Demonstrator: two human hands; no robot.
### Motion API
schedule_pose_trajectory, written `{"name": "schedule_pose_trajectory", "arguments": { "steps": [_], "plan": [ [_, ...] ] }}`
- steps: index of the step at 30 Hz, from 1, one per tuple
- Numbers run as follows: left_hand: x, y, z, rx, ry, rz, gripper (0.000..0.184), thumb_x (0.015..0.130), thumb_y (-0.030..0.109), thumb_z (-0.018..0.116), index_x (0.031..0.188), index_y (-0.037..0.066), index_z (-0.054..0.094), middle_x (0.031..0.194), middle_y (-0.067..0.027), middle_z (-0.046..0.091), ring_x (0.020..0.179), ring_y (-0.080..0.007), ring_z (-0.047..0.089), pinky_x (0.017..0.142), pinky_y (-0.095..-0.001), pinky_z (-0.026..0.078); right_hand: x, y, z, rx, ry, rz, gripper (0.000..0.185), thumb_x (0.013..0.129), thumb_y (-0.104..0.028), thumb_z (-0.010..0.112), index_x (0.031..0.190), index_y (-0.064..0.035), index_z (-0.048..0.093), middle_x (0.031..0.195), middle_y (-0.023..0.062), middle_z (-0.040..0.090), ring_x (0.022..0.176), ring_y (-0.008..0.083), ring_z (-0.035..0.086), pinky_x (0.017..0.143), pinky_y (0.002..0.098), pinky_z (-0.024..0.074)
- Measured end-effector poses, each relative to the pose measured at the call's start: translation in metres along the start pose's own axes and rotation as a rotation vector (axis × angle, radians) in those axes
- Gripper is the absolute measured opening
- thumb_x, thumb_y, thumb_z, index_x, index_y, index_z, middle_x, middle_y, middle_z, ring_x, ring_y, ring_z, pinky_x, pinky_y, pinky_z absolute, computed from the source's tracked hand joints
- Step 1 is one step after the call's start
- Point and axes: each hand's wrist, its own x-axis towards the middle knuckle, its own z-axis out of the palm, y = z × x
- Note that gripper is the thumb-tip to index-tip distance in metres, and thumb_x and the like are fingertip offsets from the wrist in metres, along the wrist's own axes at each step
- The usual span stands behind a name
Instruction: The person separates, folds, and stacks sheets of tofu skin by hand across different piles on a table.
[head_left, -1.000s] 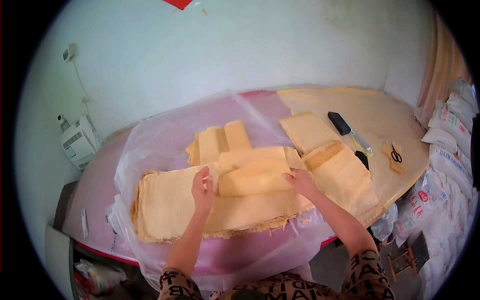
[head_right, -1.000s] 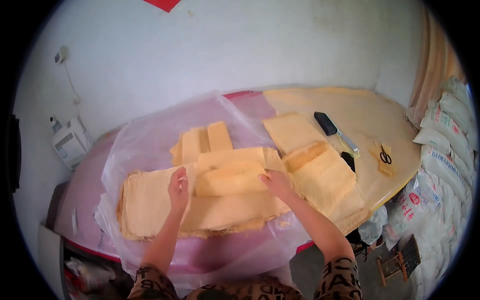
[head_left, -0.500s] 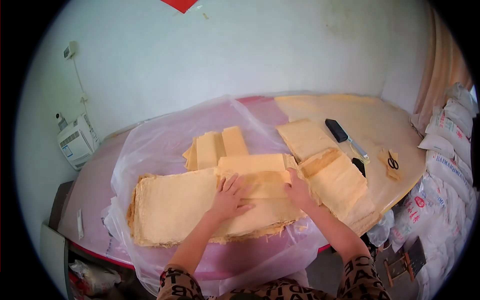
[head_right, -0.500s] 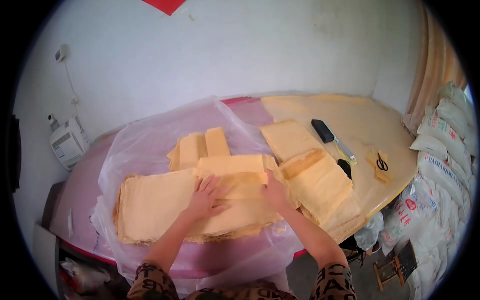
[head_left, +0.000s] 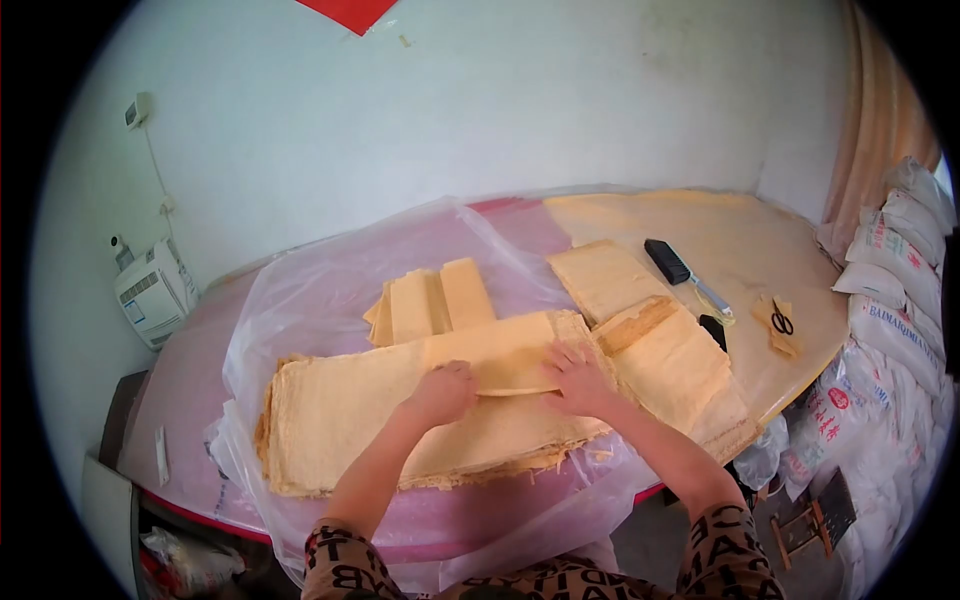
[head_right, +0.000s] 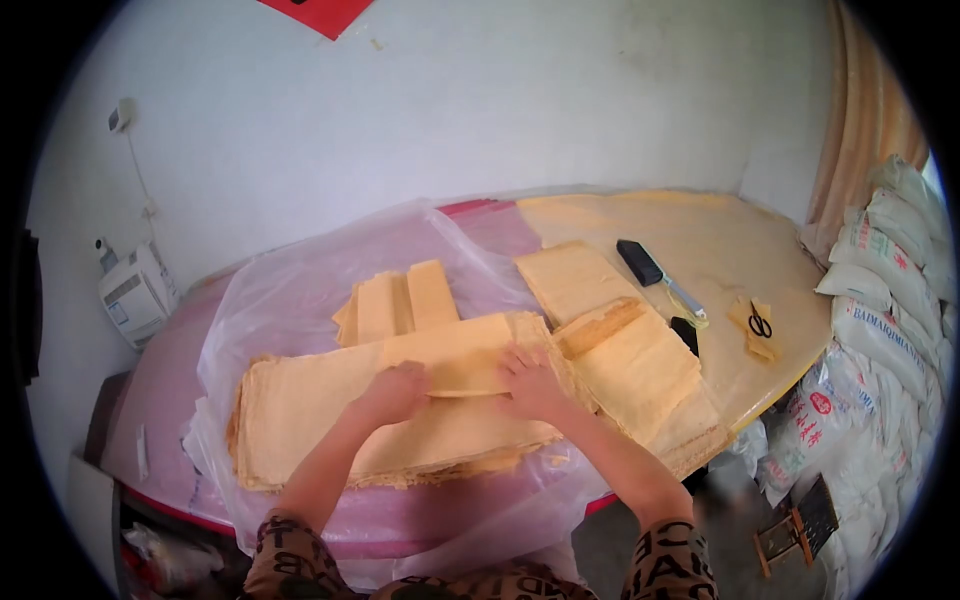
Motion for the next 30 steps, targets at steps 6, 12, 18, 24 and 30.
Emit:
{"name": "schedule_pose_trajectory", "arguments": {
  "steps": [6,12,18,24,30],
  "plan": [
    [-0.063,-0.016,-0.029,-0.625,-0.094,0.056,0.02,0.087,0.023,0.056,0.087,0.003,0.057,0.083,-0.0138,0.062,0.079,-0.0315,0.059,0.068,-0.0405,0.047,0.011,0.007,-0.06,0.833,-0.536,0.108,0.029,0.082,-0.033,0.065,0.097,-0.0091,0.063,0.087,0.0087,0.064,0.084,0.0172,0.061,0.08,0.0374,0.0448],
    [-0.035,-0.05,0.005,-0.511,0.043,-0.22,0.023,0.087,0.026,0.054,0.086,0.003,0.057,0.078,-0.011,0.063,0.071,-0.0291,0.06,0.063,-0.0427,0.045,0.032,-0.011,-0.012,0.945,-0.195,0.562,0.026,0.082,-0.03,0.064,0.089,-0.0056,0.061,0.071,0.0119,0.061,0.064,0.0219,0.06,0.059,0.0367,0.0469],
    [-0.019,-0.007,0.012,0.121,0.341,-0.24,0.024,0.087,0.03,0.051,0.102,0.012,0.06,0.108,-0.009,0.059,0.1,-0.0291,0.055,0.085,-0.0441,0.044,0.043,-0.021,0.019,0.407,-0.055,0.368,0.024,0.08,-0.028,0.061,0.087,-0.0056,0.056,0.076,0.0166,0.062,0.067,0.0354,0.06,0.06,0.0409,0.0473],
    [-0.013,0.017,0.05,-0.057,0.398,-0.025,0.037,0.09,0.035,0.046,0.123,0.019,0.053,0.134,-0.008,0.044,0.128,-0.0261,0.036,0.104,-0.0498,0.029,0.045,-0.038,0.007,-0.07,0.02,0.206,0.034,0.084,-0.029,0.058,0.108,-0.0061,0.055,0.118,0.0099,0.056,0.112,0.0297,0.052,0.09,0.0504,0.0388],
    [-0.024,0.003,0.052,-0.03,0.356,-0.142,0.043,0.089,0.035,0.046,0.128,0.018,0.049,0.136,-0.0071,0.042,0.129,-0.0265,0.035,0.105,-0.0472,0.028,0.025,-0.048,-0.006,0.184,-0.239,-0.044,0.063,0.089,-0.049,0.046,0.138,-0.0092,0.036,0.145,0.0134,0.029,0.139,0.0267,0.018,0.11,0.0509,0.0129]
  ]
}}
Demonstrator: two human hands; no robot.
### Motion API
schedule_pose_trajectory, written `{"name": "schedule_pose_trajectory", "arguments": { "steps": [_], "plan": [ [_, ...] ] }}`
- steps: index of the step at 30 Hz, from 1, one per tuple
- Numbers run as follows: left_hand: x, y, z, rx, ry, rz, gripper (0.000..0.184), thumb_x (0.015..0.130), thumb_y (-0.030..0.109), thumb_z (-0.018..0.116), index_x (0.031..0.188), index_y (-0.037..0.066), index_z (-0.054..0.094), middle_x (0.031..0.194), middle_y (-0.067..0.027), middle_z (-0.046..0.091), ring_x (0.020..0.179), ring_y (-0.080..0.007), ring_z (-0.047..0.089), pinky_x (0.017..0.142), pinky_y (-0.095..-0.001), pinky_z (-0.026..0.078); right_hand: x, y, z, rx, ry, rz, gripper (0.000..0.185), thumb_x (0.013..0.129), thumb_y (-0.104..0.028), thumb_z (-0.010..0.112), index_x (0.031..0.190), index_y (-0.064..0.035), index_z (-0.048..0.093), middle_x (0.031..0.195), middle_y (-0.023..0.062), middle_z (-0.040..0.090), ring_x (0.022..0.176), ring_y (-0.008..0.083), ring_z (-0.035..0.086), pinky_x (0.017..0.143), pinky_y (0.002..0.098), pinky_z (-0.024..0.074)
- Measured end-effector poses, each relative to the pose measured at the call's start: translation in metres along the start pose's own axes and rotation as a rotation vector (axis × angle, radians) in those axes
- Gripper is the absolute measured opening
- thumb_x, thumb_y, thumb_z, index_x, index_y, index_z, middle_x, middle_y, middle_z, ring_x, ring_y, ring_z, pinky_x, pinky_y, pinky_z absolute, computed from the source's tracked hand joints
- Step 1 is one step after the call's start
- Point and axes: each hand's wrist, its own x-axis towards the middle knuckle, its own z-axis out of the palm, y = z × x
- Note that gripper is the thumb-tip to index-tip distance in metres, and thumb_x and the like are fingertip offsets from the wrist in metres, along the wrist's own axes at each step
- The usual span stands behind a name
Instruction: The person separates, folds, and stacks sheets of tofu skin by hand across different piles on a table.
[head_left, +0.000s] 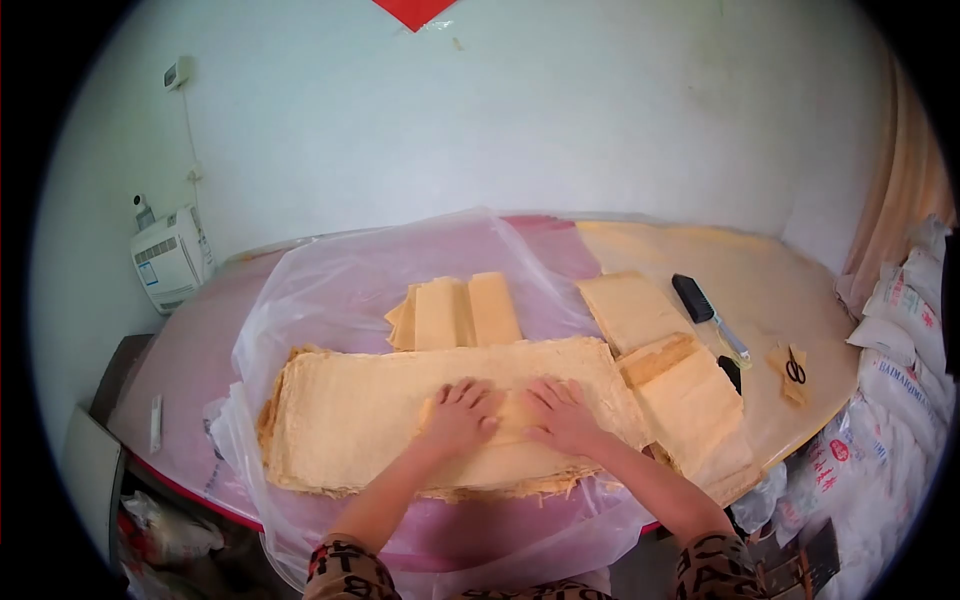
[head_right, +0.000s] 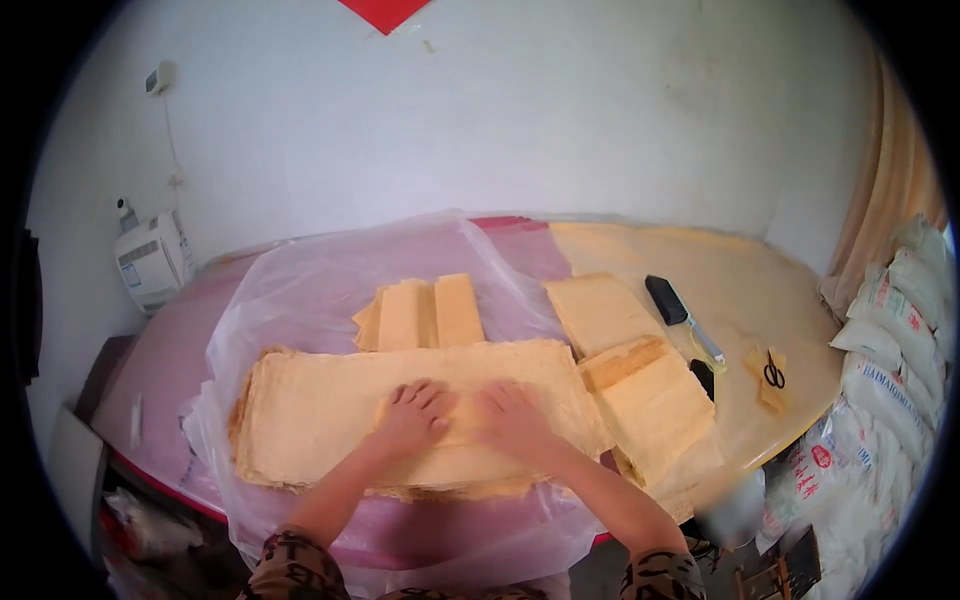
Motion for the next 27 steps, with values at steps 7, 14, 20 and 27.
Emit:
{"name": "schedule_pose_trajectory", "arguments": {
  "steps": [7,14,20,27],
  "plan": [
    [0.001,-0.035,-0.028,0.057,-0.082,-0.069,0.028,0.083,0.03,0.054,0.102,0.009,0.06,0.111,-0.0089,0.058,0.102,-0.0264,0.055,0.083,-0.0405,0.046,-0.01,0.025,0.019,0.032,0.189,0.107,0.066,0.084,-0.053,0.049,0.134,-0.0109,0.041,0.14,0.0114,0.036,0.136,0.0266,0.023,0.106,0.0539,0.0162],
    [0.053,-0.072,-0.037,-0.659,-0.664,-0.143,0.021,0.075,0.022,0.069,0.084,0.005,0.06,0.068,-0.001,0.053,0.066,-0.0129,0.05,0.064,-0.0275,0.041,-0.017,0.023,0.02,0.102,0.32,0.215,0.06,0.086,-0.044,0.052,0.134,-0.0081,0.041,0.142,0.0155,0.033,0.131,0.0326,0.031,0.106,0.0493,0.0228],
    [0.099,-0.11,-0.006,-1.044,-0.185,-0.39,0.015,0.076,0.014,0.068,0.083,0.004,0.059,0.067,0.003,0.05,0.063,-0.0082,0.043,0.057,-0.0261,0.035,-0.03,0.044,0.024,0.435,0.707,0.454,0.058,0.084,-0.028,0.057,0.133,-0.0027,0.038,0.139,0.0195,0.035,0.127,0.0379,0.035,0.105,0.0447,0.0285],
    [0.101,-0.095,0.043,-0.297,0.282,-0.266,0.036,0.075,0.023,0.069,0.105,0.006,0.057,0.105,-0.012,0.056,0.1,-0.0259,0.054,0.084,-0.0378,0.045,-0.086,0.13,0.01,0.304,0.553,0.718,0.059,0.076,-0.028,0.063,0.125,0.0005,0.046,0.127,0.0215,0.048,0.117,0.0382,0.046,0.099,0.0427,0.0381]
  ]
}}
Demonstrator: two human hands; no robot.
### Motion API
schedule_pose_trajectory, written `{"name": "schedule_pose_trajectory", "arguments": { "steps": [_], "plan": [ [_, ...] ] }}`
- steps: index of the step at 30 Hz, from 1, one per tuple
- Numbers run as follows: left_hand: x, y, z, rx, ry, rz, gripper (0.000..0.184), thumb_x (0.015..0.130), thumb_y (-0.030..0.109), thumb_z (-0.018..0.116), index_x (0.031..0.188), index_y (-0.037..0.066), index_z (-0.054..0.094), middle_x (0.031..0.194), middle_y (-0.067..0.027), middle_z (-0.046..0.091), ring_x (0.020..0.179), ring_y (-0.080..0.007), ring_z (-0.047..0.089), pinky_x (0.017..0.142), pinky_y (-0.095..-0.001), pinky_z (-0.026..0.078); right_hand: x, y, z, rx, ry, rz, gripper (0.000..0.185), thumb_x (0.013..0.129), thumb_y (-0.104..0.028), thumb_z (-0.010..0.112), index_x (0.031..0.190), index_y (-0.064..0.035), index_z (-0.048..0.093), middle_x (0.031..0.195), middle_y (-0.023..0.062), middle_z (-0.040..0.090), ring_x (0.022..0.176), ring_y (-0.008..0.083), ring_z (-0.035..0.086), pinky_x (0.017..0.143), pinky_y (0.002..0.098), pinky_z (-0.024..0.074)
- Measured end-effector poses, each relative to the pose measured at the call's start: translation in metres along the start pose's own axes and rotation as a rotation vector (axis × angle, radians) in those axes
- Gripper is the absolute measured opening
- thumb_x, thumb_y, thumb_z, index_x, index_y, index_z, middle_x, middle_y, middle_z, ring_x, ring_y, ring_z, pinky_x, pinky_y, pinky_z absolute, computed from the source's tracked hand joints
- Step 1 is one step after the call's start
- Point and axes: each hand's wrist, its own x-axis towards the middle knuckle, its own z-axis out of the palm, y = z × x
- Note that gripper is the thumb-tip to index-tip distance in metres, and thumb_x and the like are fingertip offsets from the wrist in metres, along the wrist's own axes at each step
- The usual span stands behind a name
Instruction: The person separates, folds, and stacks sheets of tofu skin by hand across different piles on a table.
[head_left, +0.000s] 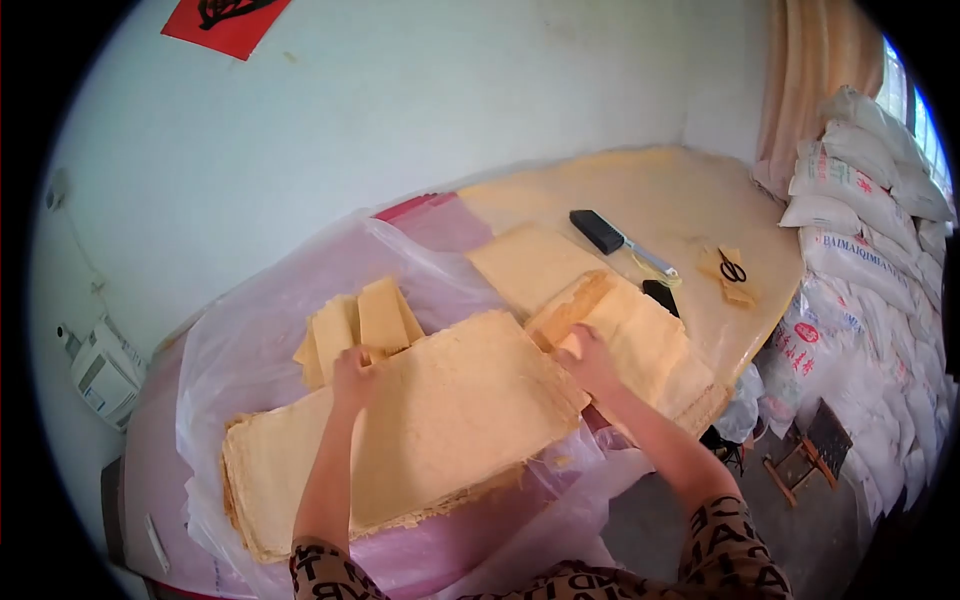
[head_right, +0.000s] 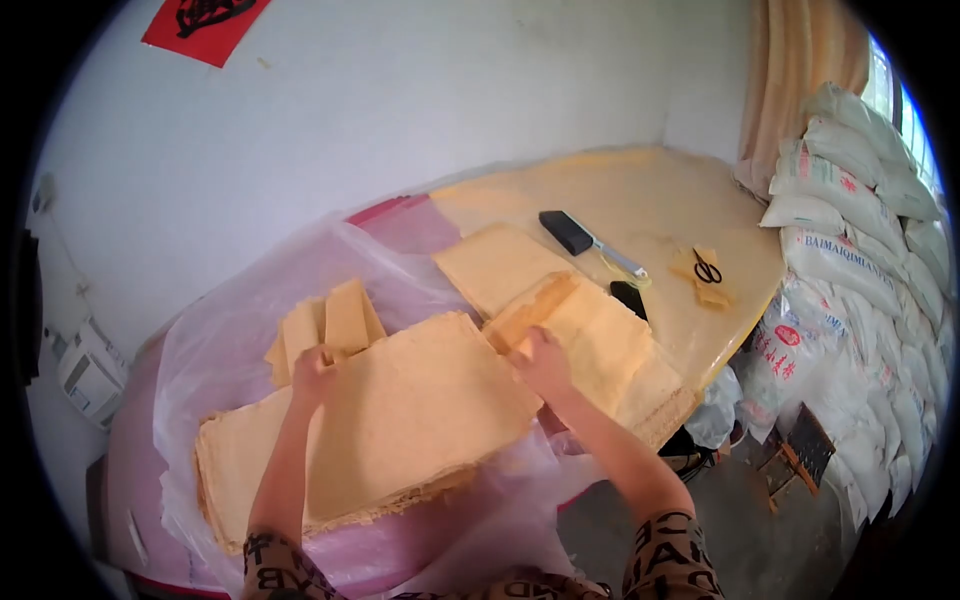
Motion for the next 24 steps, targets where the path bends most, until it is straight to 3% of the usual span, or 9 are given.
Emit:
{"name": "schedule_pose_trajectory", "arguments": {
  "steps": [1,5,8,13,15,17,20,22,24],
  "plan": [
    [-0.011,0.012,0.002,0.113,-0.124,0.2,0.042,0.074,0.027,0.07,0.109,0.007,0.057,0.115,-0.0143,0.053,0.109,-0.0302,0.051,0.091,-0.0404,0.043,-0.001,0.017,-0.011,-0.049,-0.051,0.061,0.06,0.075,-0.029,0.064,0.124,-0.0002,0.047,0.128,0.0201,0.047,0.119,0.0369,0.045,0.1,0.0435,0.0365],
    [-0.063,0.096,-0.002,-0.006,-0.407,0.51,0.06,0.071,0.04,0.071,0.123,0.013,0.055,0.13,-0.0145,0.046,0.126,-0.0324,0.036,0.104,-0.0447,0.03,-0.033,0.073,-0.02,-0.411,-0.167,-0.014,0.063,0.073,-0.035,0.065,0.124,-0.0019,0.048,0.131,0.0176,0.044,0.123,0.0337,0.041,0.102,0.0459,0.0322],
    [-0.089,0.154,-0.015,0.051,-0.459,0.568,0.065,0.071,0.046,0.071,0.125,0.013,0.054,0.135,-0.0159,0.042,0.131,-0.0327,0.033,0.107,-0.0464,0.027,-0.048,0.07,-0.03,-0.41,-0.16,-0.061,0.067,0.071,-0.042,0.067,0.123,-0.0036,0.049,0.133,0.0156,0.042,0.127,0.0322,0.037,0.102,0.0457,0.0296],
    [-0.091,0.165,-0.007,0.075,-0.49,0.562,0.068,0.069,0.05,0.071,0.123,0.012,0.055,0.135,-0.0138,0.041,0.13,-0.0301,0.033,0.106,-0.0455,0.027,-0.052,0.048,-0.042,-0.564,-0.31,-0.033,0.069,0.068,-0.044,0.07,0.12,-0.004,0.051,0.129,0.0166,0.045,0.122,0.031,0.043,0.097,0.0471,0.0355],
    [-0.093,0.164,-0.006,0.068,-0.499,0.55,0.068,0.068,0.051,0.071,0.122,0.012,0.056,0.134,-0.0129,0.042,0.13,-0.0286,0.032,0.107,-0.0456,0.024,-0.05,0.044,-0.046,-0.537,-0.319,-0.027,0.067,0.068,-0.045,0.07,0.118,-0.0037,0.051,0.127,0.017,0.047,0.12,0.0312,0.045,0.095,0.0476,0.0368],
    [-0.094,0.166,-0.006,0.114,-0.461,0.575,0.068,0.068,0.049,0.073,0.123,0.012,0.055,0.134,-0.0136,0.043,0.128,-0.0309,0.036,0.104,-0.0433,0.032,-0.049,0.042,-0.046,-0.511,-0.328,-0.021,0.066,0.068,-0.046,0.069,0.116,-0.0034,0.052,0.124,0.0174,0.048,0.118,0.0313,0.046,0.093,0.0481,0.038],
    [-0.096,0.168,-0.004,0.117,-0.42,0.586,0.067,0.068,0.049,0.073,0.12,0.01,0.056,0.133,-0.0136,0.044,0.127,-0.0313,0.038,0.103,-0.0436,0.032,-0.047,0.049,-0.031,-0.513,-0.3,0.021,0.063,0.07,-0.047,0.068,0.113,-0.0036,0.053,0.121,0.0177,0.05,0.117,0.0325,0.047,0.09,0.0486,0.0395],
    [-0.096,0.171,-0.006,0.118,-0.42,0.584,0.067,0.069,0.048,0.073,0.12,0.009,0.056,0.133,-0.0142,0.044,0.126,-0.0319,0.038,0.103,-0.0441,0.032,-0.047,0.046,-0.025,-0.735,-0.244,-0.079,0.061,0.072,-0.045,0.066,0.113,-0.0019,0.052,0.117,0.0203,0.052,0.111,0.0341,0.051,0.085,0.0472,0.0434],
    [-0.098,0.171,-0.008,0.121,-0.421,0.57,0.067,0.069,0.048,0.072,0.119,0.008,0.056,0.133,-0.0147,0.044,0.126,-0.0326,0.039,0.103,-0.0445,0.032,-0.041,0.045,-0.029,-0.709,-0.297,-0.059,0.062,0.073,-0.044,0.065,0.115,0.0,0.052,0.115,0.0219,0.053,0.106,0.0341,0.054,0.082,0.0468,0.0452]
  ]
}}
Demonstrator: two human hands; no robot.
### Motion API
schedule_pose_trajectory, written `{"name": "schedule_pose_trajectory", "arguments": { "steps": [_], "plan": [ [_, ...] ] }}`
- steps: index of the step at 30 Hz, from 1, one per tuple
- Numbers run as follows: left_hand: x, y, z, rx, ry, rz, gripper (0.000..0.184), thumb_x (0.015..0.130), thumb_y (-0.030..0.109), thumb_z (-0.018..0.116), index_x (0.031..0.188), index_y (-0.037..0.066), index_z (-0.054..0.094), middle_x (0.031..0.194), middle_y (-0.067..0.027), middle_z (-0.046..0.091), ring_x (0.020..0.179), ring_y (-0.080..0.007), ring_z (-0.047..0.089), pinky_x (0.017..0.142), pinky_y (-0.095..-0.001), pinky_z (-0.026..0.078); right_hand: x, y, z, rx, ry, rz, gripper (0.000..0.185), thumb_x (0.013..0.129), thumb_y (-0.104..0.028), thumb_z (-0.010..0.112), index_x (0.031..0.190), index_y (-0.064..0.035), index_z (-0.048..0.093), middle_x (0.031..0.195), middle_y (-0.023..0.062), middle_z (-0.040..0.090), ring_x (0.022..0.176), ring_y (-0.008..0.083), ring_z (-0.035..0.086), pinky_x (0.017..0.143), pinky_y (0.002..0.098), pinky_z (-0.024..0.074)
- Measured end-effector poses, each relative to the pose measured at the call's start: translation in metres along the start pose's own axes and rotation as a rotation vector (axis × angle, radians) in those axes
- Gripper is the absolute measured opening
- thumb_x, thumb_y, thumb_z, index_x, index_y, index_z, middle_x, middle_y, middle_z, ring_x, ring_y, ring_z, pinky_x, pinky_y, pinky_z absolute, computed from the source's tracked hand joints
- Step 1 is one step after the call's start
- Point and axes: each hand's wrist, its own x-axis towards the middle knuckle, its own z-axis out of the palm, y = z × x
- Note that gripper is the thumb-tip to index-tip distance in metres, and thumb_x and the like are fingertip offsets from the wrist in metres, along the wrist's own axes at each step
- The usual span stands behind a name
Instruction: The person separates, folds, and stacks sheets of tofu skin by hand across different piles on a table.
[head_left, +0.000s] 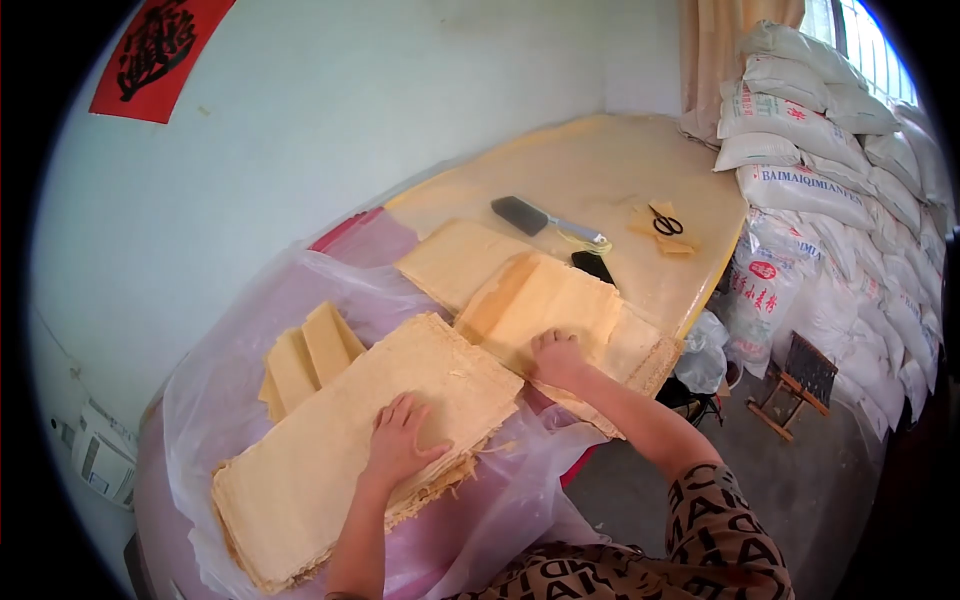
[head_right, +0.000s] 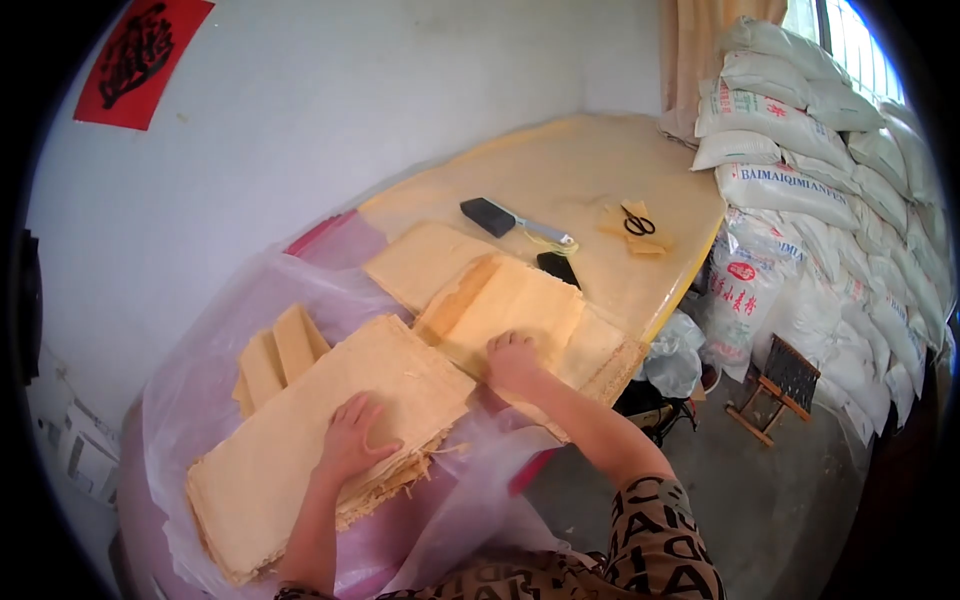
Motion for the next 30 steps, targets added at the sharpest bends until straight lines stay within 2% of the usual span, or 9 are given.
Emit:
{"name": "schedule_pose_trajectory", "arguments": {
  "steps": [4,7,11,13,18,21,25,29,30],
  "plan": [
    [-0.003,-0.002,0.005,-0.001,0.014,-0.012,0.067,0.07,0.049,0.072,0.12,0.007,0.055,0.133,-0.0164,0.044,0.124,-0.0344,0.039,0.103,-0.0458,0.032,-0.002,-0.005,-0.008,-0.033,0.02,-0.056,0.06,0.074,-0.037,0.063,0.113,0.0076,0.05,0.106,0.0244,0.058,0.095,0.0327,0.059,0.074,0.0432,0.0491],
    [-0.004,-0.001,0.005,-0.004,0.02,-0.01,0.067,0.071,0.049,0.071,0.12,0.006,0.055,0.133,-0.0167,0.044,0.124,-0.0348,0.04,0.103,-0.046,0.031,0.007,-0.014,-0.006,-0.094,-0.118,-0.106,0.054,0.074,-0.03,0.063,0.108,0.0097,0.05,0.1,0.0241,0.061,0.092,0.0322,0.06,0.071,0.0417,0.0497],
    [-0.006,0.0,0.004,-0.006,0.026,-0.009,0.066,0.071,0.049,0.071,0.12,0.007,0.056,0.132,-0.0162,0.044,0.124,-0.0346,0.04,0.103,-0.0456,0.031,0.016,-0.02,0.006,-0.138,-0.083,-0.253,0.044,0.074,-0.023,0.061,0.102,0.0096,0.052,0.093,0.0225,0.063,0.083,0.0308,0.063,0.066,0.0382,0.0504],
    [-0.006,0.0,0.004,-0.007,0.036,-0.005,0.066,0.072,0.049,0.07,0.12,0.007,0.056,0.131,-0.0162,0.044,0.124,-0.0337,0.04,0.103,-0.0454,0.031,0.012,-0.02,0.0,-0.202,0.011,-0.169,0.033,0.078,-0.012,0.056,0.106,0.0047,0.054,0.089,0.0177,0.064,0.075,0.0276,0.065,0.057,0.0366,0.05],
    [-0.004,0.001,0.003,-0.008,0.067,0.007,0.065,0.072,0.048,0.07,0.12,0.007,0.055,0.13,-0.015,0.046,0.125,-0.0301,0.04,0.103,-0.045,0.032,0.024,0.009,-0.03,-0.207,0.033,-0.196,0.02,0.075,-0.011,0.058,0.093,-0.0038,0.061,0.082,0.0123,0.066,0.074,0.0259,0.066,0.059,0.0369,0.0507],
    [0.014,0.017,-0.005,-0.101,-0.015,-0.047,0.059,0.075,0.043,0.069,0.12,0.007,0.055,0.129,-0.0135,0.047,0.124,-0.0287,0.041,0.102,-0.045,0.033,0.033,0.02,-0.06,-0.142,-0.029,-0.162,0.012,0.075,-0.013,0.058,0.084,-0.0074,0.064,0.08,0.0108,0.067,0.074,0.0257,0.067,0.061,0.038,0.0518],
    [0.077,0.057,0.0,-0.226,0.085,0.152,0.042,0.08,0.024,0.063,0.116,0.006,0.056,0.125,-0.0132,0.05,0.121,-0.0285,0.044,0.1,-0.0398,0.035,0.039,0.022,-0.083,-0.161,-0.004,-0.133,0.008,0.074,-0.012,0.058,0.077,-0.0101,0.065,0.076,0.0107,0.067,0.073,0.0269,0.067,0.062,0.0375,0.0522],
    [0.135,0.086,0.039,-0.171,0.205,0.344,0.037,0.079,0.017,0.059,0.114,0.005,0.055,0.123,-0.0142,0.053,0.118,-0.0284,0.046,0.099,-0.038,0.036,0.035,0.016,-0.084,-0.149,-0.018,-0.13,0.008,0.073,-0.013,0.059,0.077,-0.0101,0.066,0.075,0.011,0.067,0.073,0.0269,0.067,0.062,0.0378,0.0521],
    [0.146,0.088,0.045,-0.105,-0.016,0.271,0.036,0.079,0.014,0.057,0.114,0.004,0.056,0.123,-0.015,0.053,0.118,-0.0289,0.046,0.099,-0.0385,0.036,0.035,0.018,-0.078,-0.147,-0.01,-0.126,0.008,0.073,-0.013,0.059,0.077,-0.0103,0.065,0.075,0.0108,0.067,0.072,0.0264,0.067,0.062,0.0379,0.052]
  ]
}}
